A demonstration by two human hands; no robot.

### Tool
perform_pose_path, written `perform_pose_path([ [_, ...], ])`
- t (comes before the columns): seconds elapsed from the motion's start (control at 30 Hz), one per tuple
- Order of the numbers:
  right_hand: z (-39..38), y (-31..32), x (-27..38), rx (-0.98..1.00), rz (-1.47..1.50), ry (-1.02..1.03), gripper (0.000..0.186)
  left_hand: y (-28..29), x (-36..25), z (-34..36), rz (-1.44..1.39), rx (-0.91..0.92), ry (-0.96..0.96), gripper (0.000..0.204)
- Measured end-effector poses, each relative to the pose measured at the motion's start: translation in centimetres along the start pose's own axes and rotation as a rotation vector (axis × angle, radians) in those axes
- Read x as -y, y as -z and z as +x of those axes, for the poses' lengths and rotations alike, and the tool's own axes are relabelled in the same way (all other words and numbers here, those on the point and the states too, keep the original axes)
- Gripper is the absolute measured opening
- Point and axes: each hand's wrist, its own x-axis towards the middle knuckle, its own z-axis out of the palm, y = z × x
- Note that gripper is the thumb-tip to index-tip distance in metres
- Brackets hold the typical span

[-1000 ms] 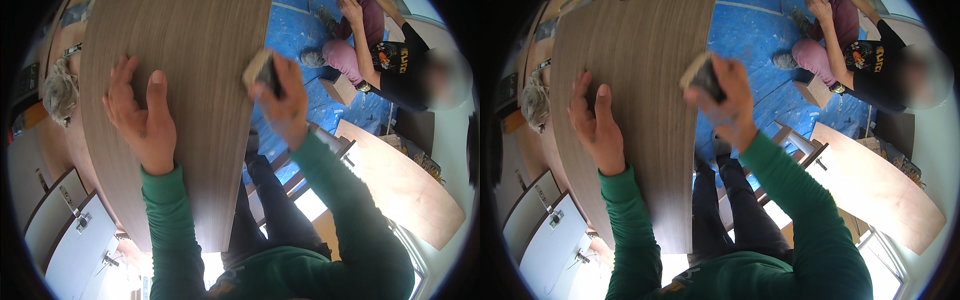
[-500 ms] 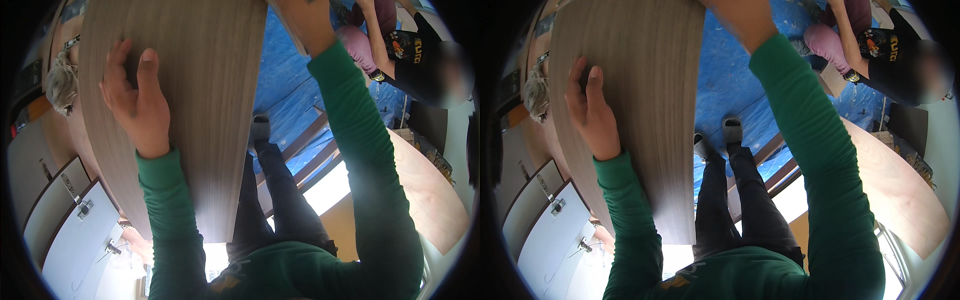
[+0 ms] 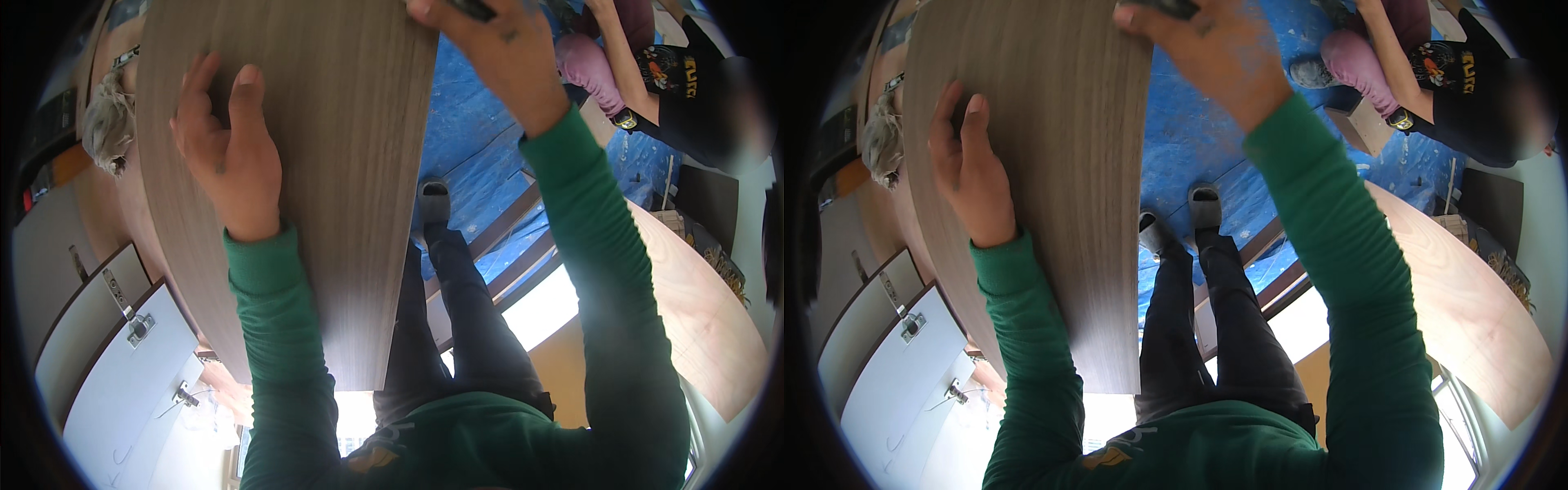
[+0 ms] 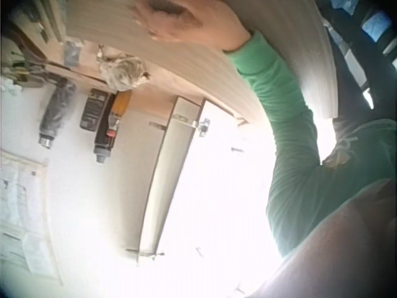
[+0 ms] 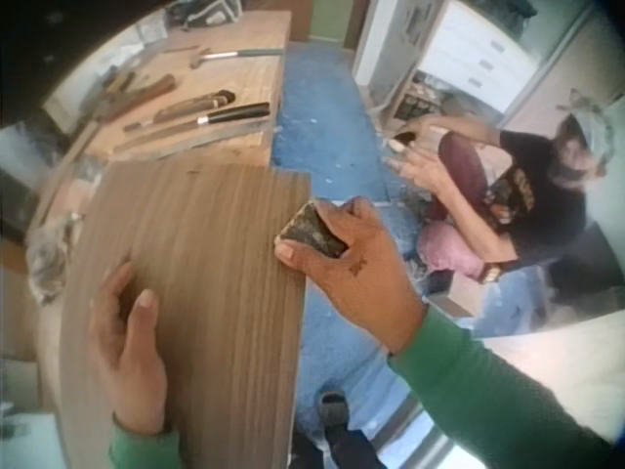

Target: The person scrapes the edge of a wooden board with a metal scraper and then sands the same edge with a sanding block. The person repeats these actions on different sections of the board's edge.

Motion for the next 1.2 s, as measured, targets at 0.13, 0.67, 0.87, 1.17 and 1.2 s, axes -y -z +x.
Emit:
perform_pose_path([
  [0.13,-2.9,-1.8,-0.5,0.032,0.213,-0.128,0.066,-0.3,0.1,0.1,-0.043,0.003,0.009,0.048],
  [0.67,-6.9,-1.9,4.2,0.013,0.269,-0.136,0.073,0.7,-0.6,0.2,0.166,0.036,-0.042,0.048],
  [0.87,0.6,-3.1,-0.5,-0.162,0.252,-0.159,0.079,0.0,-0.8,0.1,0.169,0.046,-0.059,0.047],
  [1.17,-8.6,-2.3,5.1,-0.014,0.311,-0.220,0.078,0.3,-1.0,0.1,0.226,0.042,-0.074,0.045],
  [1.2,-7.4,-2.6,4.7,-0.036,0.325,-0.229,0.078,0.4,-1.0,0.3,0.236,0.042,-0.079,0.045],
])
